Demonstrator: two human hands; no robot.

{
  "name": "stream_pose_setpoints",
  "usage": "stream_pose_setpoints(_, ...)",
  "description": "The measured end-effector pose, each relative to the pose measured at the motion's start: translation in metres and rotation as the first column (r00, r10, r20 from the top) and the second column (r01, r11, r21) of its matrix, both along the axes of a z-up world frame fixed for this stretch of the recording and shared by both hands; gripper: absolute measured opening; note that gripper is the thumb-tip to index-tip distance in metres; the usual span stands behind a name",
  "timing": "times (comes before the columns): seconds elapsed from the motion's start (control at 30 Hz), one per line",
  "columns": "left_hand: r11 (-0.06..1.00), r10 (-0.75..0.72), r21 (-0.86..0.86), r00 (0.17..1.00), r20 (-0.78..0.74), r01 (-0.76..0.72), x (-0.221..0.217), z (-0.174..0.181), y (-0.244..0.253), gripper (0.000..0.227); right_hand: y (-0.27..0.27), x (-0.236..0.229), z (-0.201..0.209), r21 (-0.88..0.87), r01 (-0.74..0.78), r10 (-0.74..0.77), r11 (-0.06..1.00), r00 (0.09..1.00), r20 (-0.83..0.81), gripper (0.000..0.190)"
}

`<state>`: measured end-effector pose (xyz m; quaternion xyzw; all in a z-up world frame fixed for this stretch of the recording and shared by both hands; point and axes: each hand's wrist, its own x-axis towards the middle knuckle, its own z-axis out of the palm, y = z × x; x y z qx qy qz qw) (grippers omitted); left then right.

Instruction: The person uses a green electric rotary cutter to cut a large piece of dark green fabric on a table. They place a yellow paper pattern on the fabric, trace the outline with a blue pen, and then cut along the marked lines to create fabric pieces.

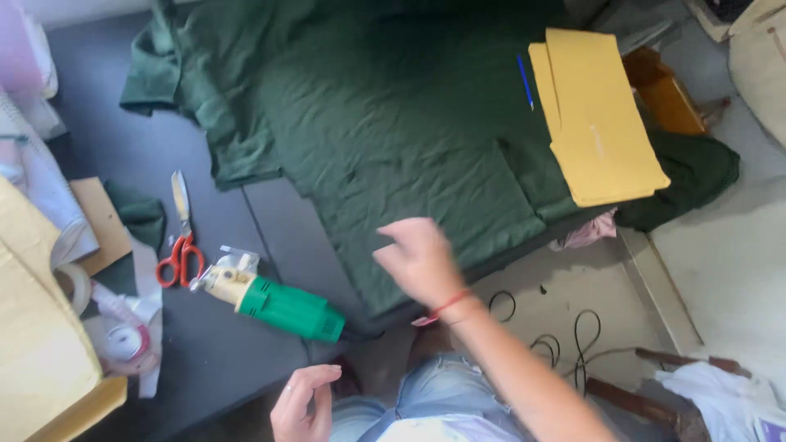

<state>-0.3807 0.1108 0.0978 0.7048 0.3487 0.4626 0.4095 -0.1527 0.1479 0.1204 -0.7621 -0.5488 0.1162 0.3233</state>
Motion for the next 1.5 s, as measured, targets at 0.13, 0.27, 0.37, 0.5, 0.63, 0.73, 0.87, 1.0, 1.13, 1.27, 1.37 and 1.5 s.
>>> stream_pose_setpoints(0.13, 0.996, 0.002, -0.088, 0.999, -0.049, -0.006, 0.069, 0.006, 0.004, 0.024, -0.052, 0.222, -0.032, -0.084, 0.261, -0.243, 0.962, 0.954, 0.175, 0.023)
stream_pose_setpoints(0.27, 0.972, -0.144, -0.197, 0.987, -0.069, 0.128, 0.149, -0.004, 0.000, 0.022, -0.144, 0.434, -0.075, -0.299, 0.591, -0.402, 0.749, 0.765, 0.503, 0.037)
stream_pose_setpoints(0.37, 0.940, -0.211, -0.285, 0.975, -0.064, 0.185, 0.203, -0.002, -0.009, 0.025, -0.186, 0.536, -0.111, -0.459, 0.705, -0.489, 0.540, 0.707, 0.511, 0.065)
stream_pose_setpoints(0.5, 0.924, -0.323, -0.261, 0.936, -0.137, 0.280, 0.260, 0.012, -0.011, 0.027, -0.215, 0.583, -0.121, -0.476, 0.722, -0.626, 0.503, 0.683, 0.376, 0.060)
stream_pose_setpoints(0.63, 0.929, -0.317, -0.256, 0.930, -0.185, 0.265, 0.286, 0.002, -0.023, 0.033, -0.219, 0.594, -0.123, -0.431, 0.721, -0.702, 0.543, 0.671, 0.238, 0.029)
stream_pose_setpoints(0.73, 0.889, -0.372, -0.348, 0.912, -0.171, 0.297, 0.303, 0.004, -0.020, 0.025, -0.207, 0.569, -0.093, -0.425, 0.765, -0.869, 0.483, 0.477, -0.128, 0.012)
stream_pose_setpoints(0.87, 0.687, -0.527, -0.663, 0.833, -0.171, 0.298, 0.354, 0.003, -0.008, 0.025, -0.243, 0.615, -0.095, -0.481, 0.590, -0.707, 0.649, 0.234, -0.668, 0.017)
stream_pose_setpoints(1.0, 0.647, -0.547, -0.687, 0.829, -0.115, 0.332, 0.439, -0.049, -0.008, 0.028, -0.240, 0.611, -0.081, -0.425, 0.449, -0.395, 0.786, -0.164, -0.904, 0.034)
stream_pose_setpoints(1.13, 0.221, -0.488, -0.959, 0.872, 0.048, 0.176, 0.514, -0.036, -0.005, 0.063, -0.250, 0.607, -0.098, -0.642, 0.489, -0.245, 0.591, -0.649, -0.720, 0.025)
stream_pose_setpoints(1.27, 0.260, -0.545, -0.966, 0.824, -0.152, -0.007, 0.547, -0.028, 0.002, 0.036, -0.245, 0.579, -0.111, -0.552, 0.464, -0.242, 0.693, -0.572, -0.784, 0.014)
stream_pose_setpoints(1.37, 0.389, -0.537, -0.921, 0.817, -0.210, 0.020, 0.532, -0.015, 0.017, 0.019, -0.236, 0.560, -0.118, -0.432, 0.453, -0.431, 0.780, -0.112, -0.895, 0.013)
stream_pose_setpoints(1.5, 0.513, -0.208, -0.843, 0.976, 0.060, 0.161, 0.452, -0.001, 0.041, 0.011, -0.208, 0.520, -0.097, -0.419, 0.654, -0.694, 0.630, 0.231, -0.682, 0.025)
